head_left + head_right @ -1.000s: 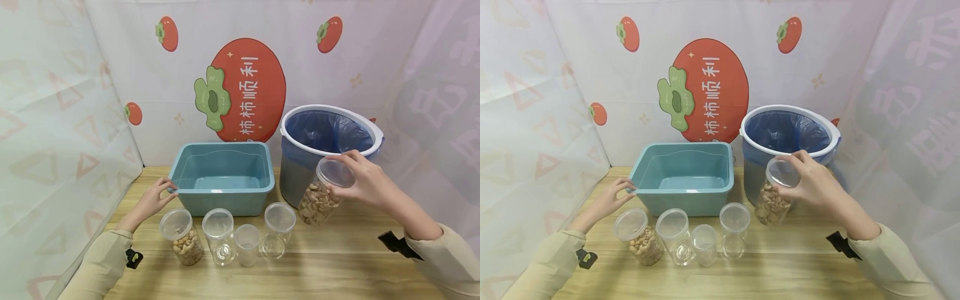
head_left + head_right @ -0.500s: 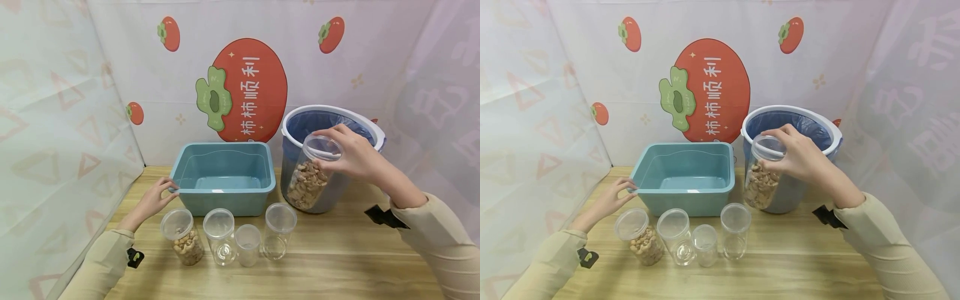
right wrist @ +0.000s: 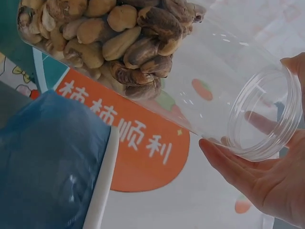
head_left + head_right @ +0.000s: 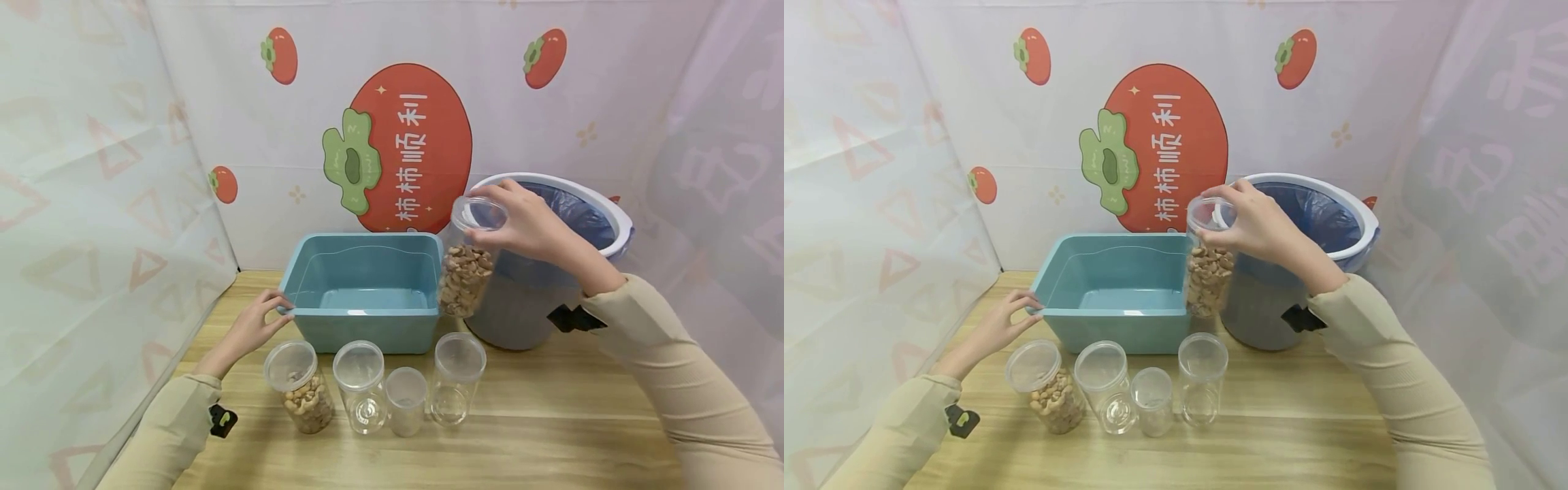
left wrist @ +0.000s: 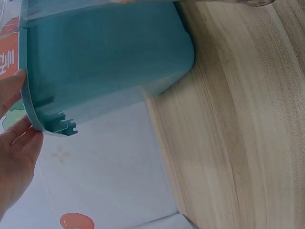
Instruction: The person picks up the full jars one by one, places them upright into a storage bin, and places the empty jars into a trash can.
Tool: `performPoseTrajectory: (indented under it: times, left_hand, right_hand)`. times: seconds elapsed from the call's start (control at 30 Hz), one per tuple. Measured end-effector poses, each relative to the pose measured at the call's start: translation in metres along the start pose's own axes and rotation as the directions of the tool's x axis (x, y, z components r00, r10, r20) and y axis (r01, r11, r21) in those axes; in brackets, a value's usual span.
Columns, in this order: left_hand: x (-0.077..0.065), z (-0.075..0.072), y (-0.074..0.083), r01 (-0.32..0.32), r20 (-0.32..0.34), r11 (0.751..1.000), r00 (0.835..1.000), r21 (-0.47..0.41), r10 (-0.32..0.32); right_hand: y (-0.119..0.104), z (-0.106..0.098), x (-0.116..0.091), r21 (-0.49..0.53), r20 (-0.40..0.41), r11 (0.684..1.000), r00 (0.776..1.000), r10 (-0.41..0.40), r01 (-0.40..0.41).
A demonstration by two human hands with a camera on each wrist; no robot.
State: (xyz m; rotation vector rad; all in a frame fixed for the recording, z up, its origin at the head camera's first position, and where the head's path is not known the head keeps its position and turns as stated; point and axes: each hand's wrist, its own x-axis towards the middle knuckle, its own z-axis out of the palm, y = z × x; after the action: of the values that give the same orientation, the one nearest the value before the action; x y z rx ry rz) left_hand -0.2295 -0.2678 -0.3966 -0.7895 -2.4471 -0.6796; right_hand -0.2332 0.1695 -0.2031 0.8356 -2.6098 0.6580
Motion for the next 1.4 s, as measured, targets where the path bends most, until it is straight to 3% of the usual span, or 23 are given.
performPoseTrajectory:
  times: [0.37,0.67,1.13,1.4]
  left_hand:
    - [0.001,0.0,0.001,0.003,0.009,1.0,1.0,-0.012,-0.003]
    - [0.002,0.0,-0.001,0.001,0.011,1.0,1.0,-0.009,-0.001]
    - [0.0,0.001,-0.001,0.006,0.009,1.0,1.0,0.006,-0.006]
    - [0.0,0.001,-0.001,0.007,0.009,1.0,1.0,0.005,-0.007]
  right_hand:
    - [-0.002,0.029,0.043,0.062,0.017,0.998,0.999,0.028,-0.029]
    - [0.0,0.063,0.064,0.094,0.031,0.995,0.999,0.035,-0.038]
    - [0.02,0.112,0.065,0.162,0.104,0.986,0.994,0.023,-0.039]
    - [0.029,0.129,0.059,0.186,0.18,0.977,0.981,0.069,-0.103]
